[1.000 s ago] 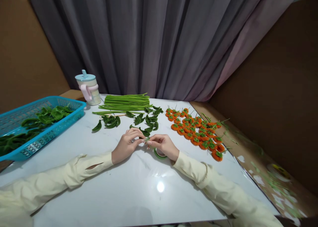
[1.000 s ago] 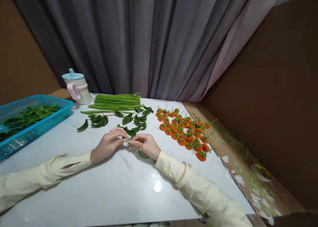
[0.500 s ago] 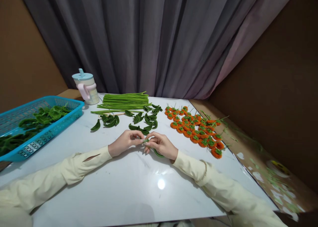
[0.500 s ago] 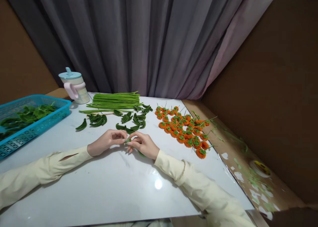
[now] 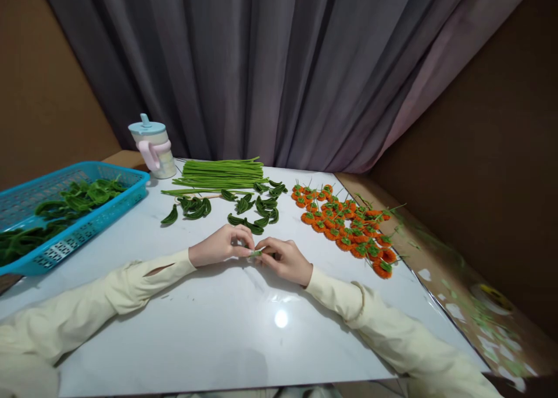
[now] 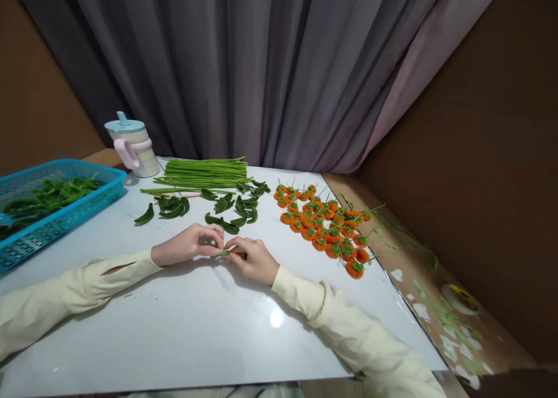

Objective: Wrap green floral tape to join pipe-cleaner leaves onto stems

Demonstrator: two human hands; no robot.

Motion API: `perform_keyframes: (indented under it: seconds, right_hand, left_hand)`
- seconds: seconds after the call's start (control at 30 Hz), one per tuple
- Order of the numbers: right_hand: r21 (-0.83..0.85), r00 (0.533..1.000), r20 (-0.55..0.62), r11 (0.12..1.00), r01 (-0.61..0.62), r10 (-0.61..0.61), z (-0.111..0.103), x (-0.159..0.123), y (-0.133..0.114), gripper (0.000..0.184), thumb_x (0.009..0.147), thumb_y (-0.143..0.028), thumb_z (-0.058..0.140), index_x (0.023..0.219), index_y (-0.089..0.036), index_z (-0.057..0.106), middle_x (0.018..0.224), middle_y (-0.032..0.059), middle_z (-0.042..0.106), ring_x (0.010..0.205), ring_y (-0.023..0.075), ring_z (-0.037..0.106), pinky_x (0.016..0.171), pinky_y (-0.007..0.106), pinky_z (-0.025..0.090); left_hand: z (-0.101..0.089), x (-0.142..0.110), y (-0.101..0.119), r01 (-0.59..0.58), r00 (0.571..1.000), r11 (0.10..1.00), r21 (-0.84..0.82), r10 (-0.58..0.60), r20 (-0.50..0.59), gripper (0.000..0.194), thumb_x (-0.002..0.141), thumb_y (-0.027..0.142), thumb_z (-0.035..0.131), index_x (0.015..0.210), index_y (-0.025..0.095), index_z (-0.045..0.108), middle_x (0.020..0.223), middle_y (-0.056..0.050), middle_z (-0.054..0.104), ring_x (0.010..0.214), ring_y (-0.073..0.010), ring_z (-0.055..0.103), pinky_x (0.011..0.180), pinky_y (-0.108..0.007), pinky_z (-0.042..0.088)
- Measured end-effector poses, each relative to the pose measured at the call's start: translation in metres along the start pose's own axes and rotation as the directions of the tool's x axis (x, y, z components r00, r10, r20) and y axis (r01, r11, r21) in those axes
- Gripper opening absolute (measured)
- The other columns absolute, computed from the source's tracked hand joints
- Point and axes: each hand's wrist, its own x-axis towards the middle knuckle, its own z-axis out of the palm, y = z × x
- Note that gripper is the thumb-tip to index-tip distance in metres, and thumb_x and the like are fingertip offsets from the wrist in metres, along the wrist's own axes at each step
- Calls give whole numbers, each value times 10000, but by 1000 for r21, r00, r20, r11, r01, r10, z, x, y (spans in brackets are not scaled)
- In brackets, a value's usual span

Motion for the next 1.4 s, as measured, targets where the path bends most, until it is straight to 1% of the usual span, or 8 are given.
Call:
perform_keyframes:
  seconds: [0.2,0.4,0.53,0.7,0.83,0.93,1.17,1.4]
  right_hand:
    - [-385,936,0,864,325,-352,3,-3,8,173,869,-142,386,899,-150,556,583,34,605,546,136,528,616,270,416]
    - [-497,877,71,745,445,-476,1,-4,7,218,881,-113,349,900,-137,565,656,74,629,579,148,524,608,300,381]
    - [-459,916,27,809,368,-401,0,-2,8,241,892,-145,353,823,-142,583,579,49,594,533,134,498,599,284,392]
    - [-316,968,-133,935,161,-212,0,0,11,183,861,-206,434,782,-163,594,596,45,601,572,141,526,577,253,418]
    - [-227,983,-171,974,24,-64,1,-2,8,127,809,-201,515,733,-165,611,586,31,606,547,125,536,544,222,419]
    - [-159,987,-160,986,-45,19,1,-1,3,108,789,-187,535,726,-166,620,611,34,630,541,117,548,535,211,425]
    - [236,973,-24,947,-219,231,-1,3,-3,115,777,-268,577,731,-167,605,602,33,664,535,137,607,552,248,489]
    - [652,939,180,680,-336,292,-3,7,6,299,685,-397,684,747,-123,580,604,38,655,496,122,595,538,259,487]
  left_hand:
    - [0,0,8,193,979,975,-114,-183,90,147,660,272,640,661,125,630,691,-11,568,651,-129,508,626,-230,394]
    - [1,-2,14,388,921,885,-257,-365,133,95,629,212,633,675,132,654,619,2,597,613,-126,512,606,-228,383]
    - [-1,-1,21,362,931,912,-193,-343,123,147,679,262,605,726,129,644,677,-13,622,671,-147,546,641,-236,398]
    - [-2,-3,25,140,990,962,233,-139,-21,254,779,380,555,891,161,618,902,-46,638,848,-192,553,733,-268,399]
    - [4,-10,22,-119,982,796,594,183,-49,172,842,290,511,946,190,605,970,-50,619,1044,-229,461,884,-341,302]
    - [9,-13,22,-201,963,705,680,270,4,195,891,232,420,930,174,602,929,-67,620,955,-213,496,847,-345,303]
    - [4,-9,24,-132,989,814,565,147,20,182,856,250,463,839,166,624,821,-41,642,797,-177,560,777,-285,359]
    - [-5,-4,37,163,985,966,203,-170,15,235,766,334,555,787,137,682,715,-19,661,637,-127,549,547,-183,373]
